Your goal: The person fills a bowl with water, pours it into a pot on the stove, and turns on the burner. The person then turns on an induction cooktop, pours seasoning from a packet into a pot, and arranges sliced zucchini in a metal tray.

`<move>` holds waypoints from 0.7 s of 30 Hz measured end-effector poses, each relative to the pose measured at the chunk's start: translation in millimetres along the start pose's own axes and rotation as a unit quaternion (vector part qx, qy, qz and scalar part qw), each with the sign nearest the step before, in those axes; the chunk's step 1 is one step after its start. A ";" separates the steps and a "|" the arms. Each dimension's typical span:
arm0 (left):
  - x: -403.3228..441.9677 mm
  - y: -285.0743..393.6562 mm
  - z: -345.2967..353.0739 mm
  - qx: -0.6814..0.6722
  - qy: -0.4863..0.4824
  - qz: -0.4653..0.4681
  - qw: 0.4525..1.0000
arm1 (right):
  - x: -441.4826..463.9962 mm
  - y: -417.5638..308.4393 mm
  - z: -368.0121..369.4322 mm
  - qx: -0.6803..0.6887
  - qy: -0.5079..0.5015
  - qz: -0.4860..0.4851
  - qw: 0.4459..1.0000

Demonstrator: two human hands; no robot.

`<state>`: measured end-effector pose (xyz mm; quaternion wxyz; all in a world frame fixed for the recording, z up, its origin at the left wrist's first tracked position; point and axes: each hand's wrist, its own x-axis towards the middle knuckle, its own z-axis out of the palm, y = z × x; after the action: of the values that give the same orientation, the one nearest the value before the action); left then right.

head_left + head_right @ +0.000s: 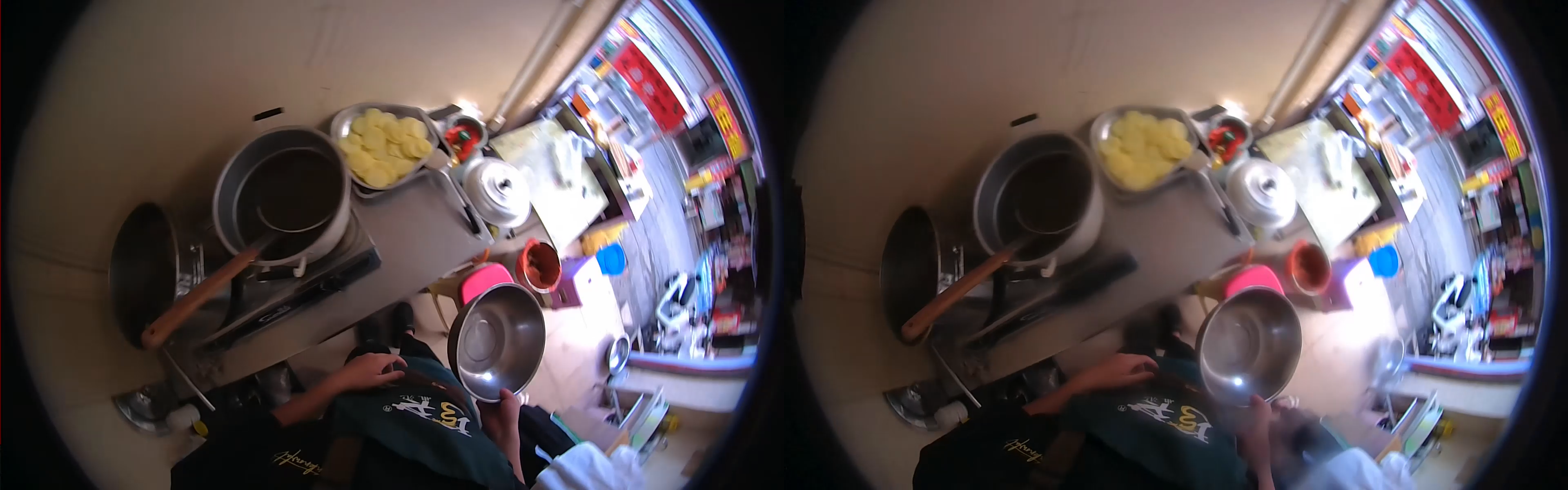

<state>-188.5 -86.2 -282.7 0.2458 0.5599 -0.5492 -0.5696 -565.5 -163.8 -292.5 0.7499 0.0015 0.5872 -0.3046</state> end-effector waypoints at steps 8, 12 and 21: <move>44.7 40.9 55.8 0.042 -0.137 0.077 0.987 | -58.3 13.3 -22.7 0.165 0.089 -0.069 0.980; 79.9 107.6 88.7 0.174 -0.174 0.099 0.964 | -62.1 -7.8 -63.6 0.195 0.113 -0.065 0.972; 180.2 259.0 249.3 0.484 -0.367 0.344 0.716 | -71.1 -69.6 -241.1 0.276 0.098 -0.174 0.940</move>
<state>-547.0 -231.5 -173.0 -0.1010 0.1216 -0.9517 -0.2632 -818.4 -101.4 -280.0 0.5940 0.1363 0.5418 -0.5788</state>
